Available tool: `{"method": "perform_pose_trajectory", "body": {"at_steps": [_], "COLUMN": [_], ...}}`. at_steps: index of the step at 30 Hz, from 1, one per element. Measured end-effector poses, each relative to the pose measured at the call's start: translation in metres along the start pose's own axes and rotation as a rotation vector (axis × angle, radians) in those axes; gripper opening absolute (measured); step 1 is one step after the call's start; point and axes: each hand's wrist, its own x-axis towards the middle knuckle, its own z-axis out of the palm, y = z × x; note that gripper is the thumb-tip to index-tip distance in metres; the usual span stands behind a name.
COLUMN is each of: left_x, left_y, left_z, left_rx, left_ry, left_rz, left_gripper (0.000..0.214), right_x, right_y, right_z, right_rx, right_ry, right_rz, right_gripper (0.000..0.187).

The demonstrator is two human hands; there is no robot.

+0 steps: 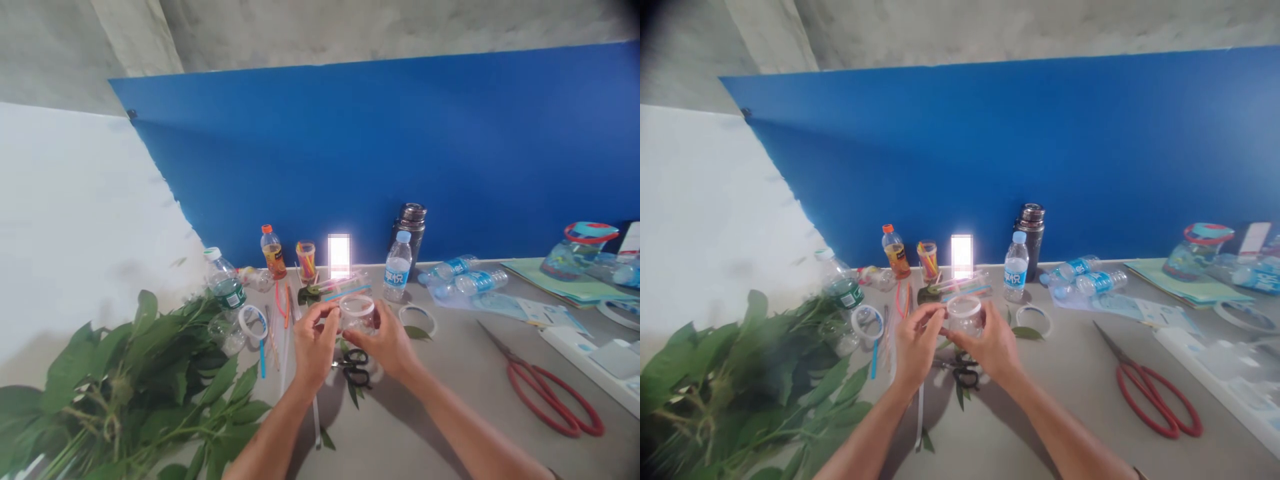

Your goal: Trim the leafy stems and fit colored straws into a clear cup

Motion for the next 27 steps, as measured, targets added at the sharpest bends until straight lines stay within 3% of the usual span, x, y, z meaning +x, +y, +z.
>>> {"method": "perform_pose_trajectory", "body": {"at_steps": [4,9,17,27], "left_x": [-0.001,-0.002,0.000,0.002], "left_y": [0.002,0.005,0.005,0.008], "left_z": [0.001,0.004,0.003,0.003], "left_rx": [0.092,0.105,0.076,0.144], "left_ry": [0.020,0.021,0.027,0.047], "left_rz": [0.074,0.074,0.011,0.010], "left_gripper": [0.020,0.018,0.014,0.011], "right_x": [0.000,0.001,0.003,0.002], "right_y": [0.004,0.010,0.014,0.009], "right_z": [0.003,0.005,0.005,0.004], "right_rx": [-0.130,-0.228,-0.287,-0.221], "right_ry": [0.095,0.190,0.212,0.135], "right_rz": [0.011,-0.091,-0.216,-0.144], "right_gripper": [0.046,0.052,0.050,0.046]}}
